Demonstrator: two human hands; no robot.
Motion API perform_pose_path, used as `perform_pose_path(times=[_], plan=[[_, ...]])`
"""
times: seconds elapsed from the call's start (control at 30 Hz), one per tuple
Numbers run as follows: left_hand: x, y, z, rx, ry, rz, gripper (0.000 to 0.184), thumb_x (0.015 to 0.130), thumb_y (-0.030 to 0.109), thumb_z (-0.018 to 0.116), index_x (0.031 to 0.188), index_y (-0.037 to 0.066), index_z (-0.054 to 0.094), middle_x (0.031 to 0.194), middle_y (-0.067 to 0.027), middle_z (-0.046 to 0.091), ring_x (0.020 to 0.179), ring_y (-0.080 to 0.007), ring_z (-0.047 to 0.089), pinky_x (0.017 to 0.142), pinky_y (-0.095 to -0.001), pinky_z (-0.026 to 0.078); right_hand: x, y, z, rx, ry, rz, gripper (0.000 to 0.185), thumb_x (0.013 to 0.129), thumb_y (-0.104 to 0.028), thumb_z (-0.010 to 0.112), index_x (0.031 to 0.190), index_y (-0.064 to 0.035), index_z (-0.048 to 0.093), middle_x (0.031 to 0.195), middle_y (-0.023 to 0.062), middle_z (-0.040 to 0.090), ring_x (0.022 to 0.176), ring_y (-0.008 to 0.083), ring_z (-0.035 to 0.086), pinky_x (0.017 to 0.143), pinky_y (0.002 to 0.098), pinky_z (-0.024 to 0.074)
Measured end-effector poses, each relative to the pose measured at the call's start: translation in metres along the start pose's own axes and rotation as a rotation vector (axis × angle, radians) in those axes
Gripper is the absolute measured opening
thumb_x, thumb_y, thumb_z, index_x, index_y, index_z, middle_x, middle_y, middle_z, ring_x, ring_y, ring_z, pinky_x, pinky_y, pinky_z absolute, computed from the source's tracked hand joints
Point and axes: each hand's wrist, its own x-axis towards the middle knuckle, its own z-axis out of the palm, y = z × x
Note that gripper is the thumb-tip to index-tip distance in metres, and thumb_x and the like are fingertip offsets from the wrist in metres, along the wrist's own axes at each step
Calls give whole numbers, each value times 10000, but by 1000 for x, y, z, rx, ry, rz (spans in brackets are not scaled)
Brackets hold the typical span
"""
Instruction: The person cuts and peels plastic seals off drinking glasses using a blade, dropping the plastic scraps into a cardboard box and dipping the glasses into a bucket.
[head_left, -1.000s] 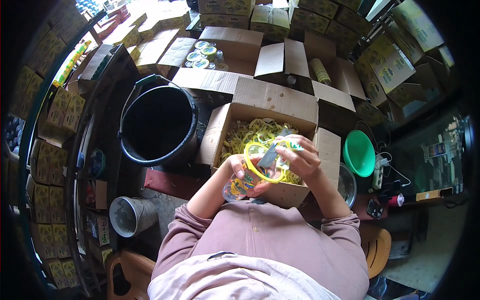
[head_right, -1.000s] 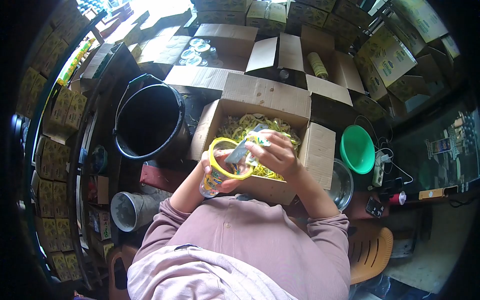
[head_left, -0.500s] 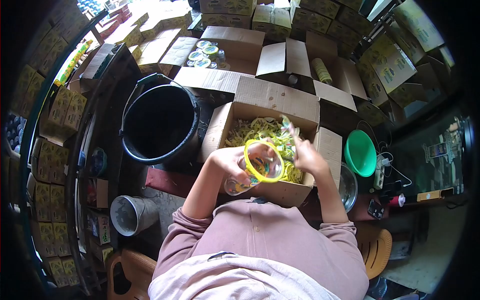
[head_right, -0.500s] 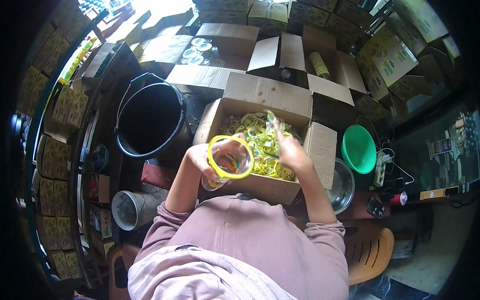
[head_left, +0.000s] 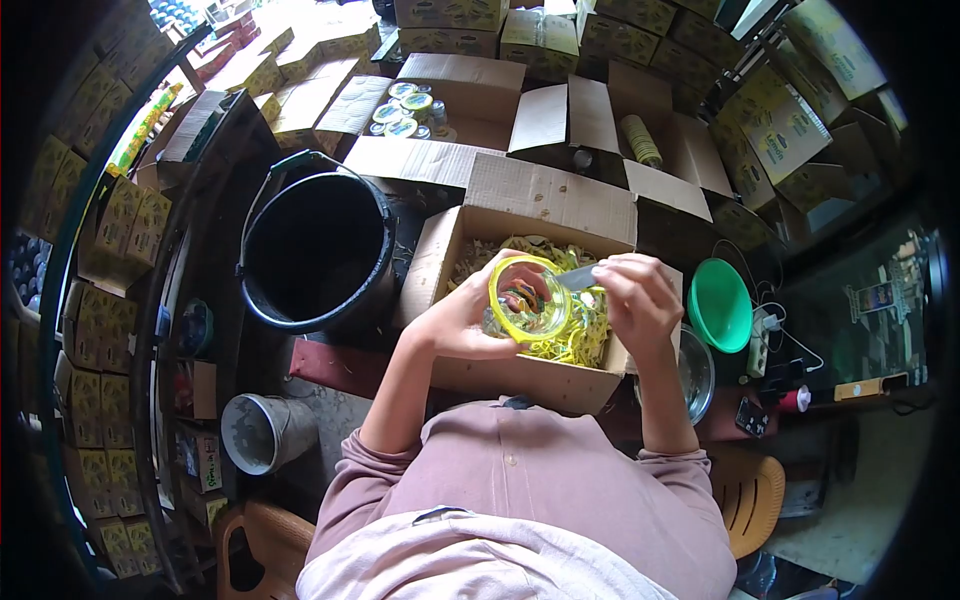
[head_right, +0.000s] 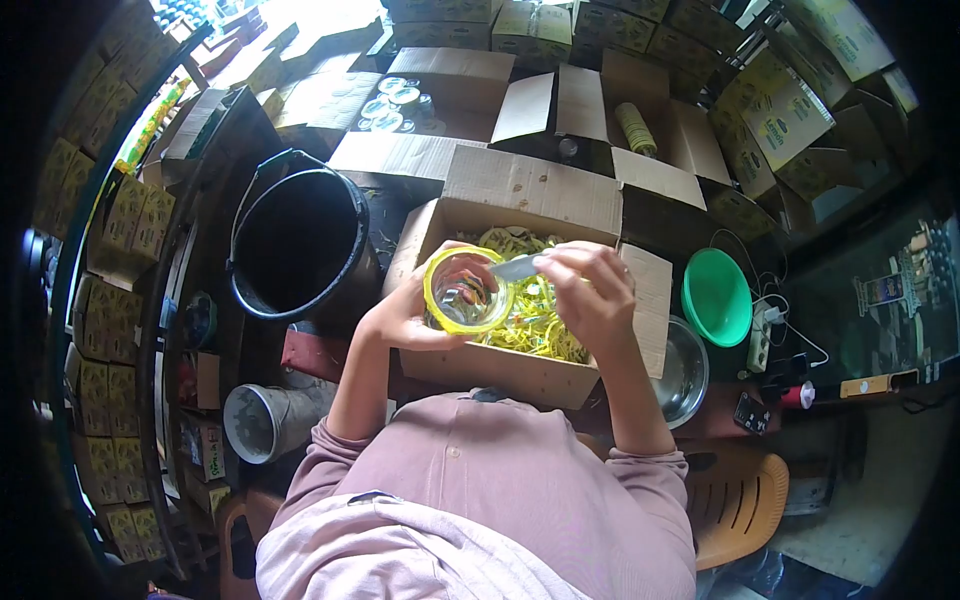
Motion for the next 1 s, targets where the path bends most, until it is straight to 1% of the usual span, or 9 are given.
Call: perform_pose_path(times=[0.07,0.1,0.23,0.33,0.47,0.57,0.67,0.87,1.0], plan=[[1,1,3,144,19,20,680,611,93,705,1192,-2,365,1052,-99,483,982,-157,506,849,-267,409,4,-3,3,3,-30,-118,175,656,5,643,817,-64,637,809,32,610,766,192,602,711,309,487],[0,1,4,95,5,-1,689,607,101,718,1190,-3,367,1049,-99,484,977,-156,512,839,-267,415,4,-3,5,10,-46,-144,166,670,-27,637,831,-69,649,832,28,612,799,175,601,736,312,481],[-3,4,7,-47,-16,-46,709,602,112,745,1189,-4,365,1035,-95,485,951,-149,526,813,-267,429,6,-4,8,-29,-105,-207,187,667,-89,648,852,-63,658,859,28,617,831,164,599,750,312,479],[-6,1,6,-91,-50,-29,706,608,101,741,1193,-3,359,1029,-89,483,933,-142,523,801,-274,433,6,-4,9,-36,-86,-237,189,665,-93,657,851,-62,658,862,32,621,830,168,602,753,313,484],[-6,4,8,-212,-79,-12,704,617,89,728,1203,-1,347,1035,-82,481,911,-128,514,765,-261,438,5,-3,14,-29,-33,-254,186,662,-98,663,843,-59,659,844,33,626,814,164,606,748,316,493],[-4,9,8,-263,-122,-85,715,624,99,725,1218,0,340,1046,-79,480,911,-116,510,738,-239,439,7,-5,12,-31,-26,-261,181,659,-97,665,836,-55,659,829,35,627,801,162,608,738,314,499],[-5,3,7,-290,-126,-110,725,633,106,719,1236,1,331,1063,-77,476,915,-113,512,721,-224,439,6,-6,12,-15,-42,-258,180,657,-93,663,831,-48,658,822,41,627,792,161,608,721,307,504],[-8,0,3,-258,-158,-153,713,654,120,695,1250,1,321,1104,-80,468,936,-121,516,722,-230,444,2,-5,12,54,-70,-238,180,657,-68,653,833,-32,651,805,47,623,770,161,607,692,301,507],[-7,-1,3,-357,-173,-203,713,651,124,696,1247,0,324,1077,-81,488,942,-121,516,725,-232,447,1,-6,10,71,-101,-228,180,661,-57,644,838,-26,646,795,45,617,754,159,607,686,302,503]])
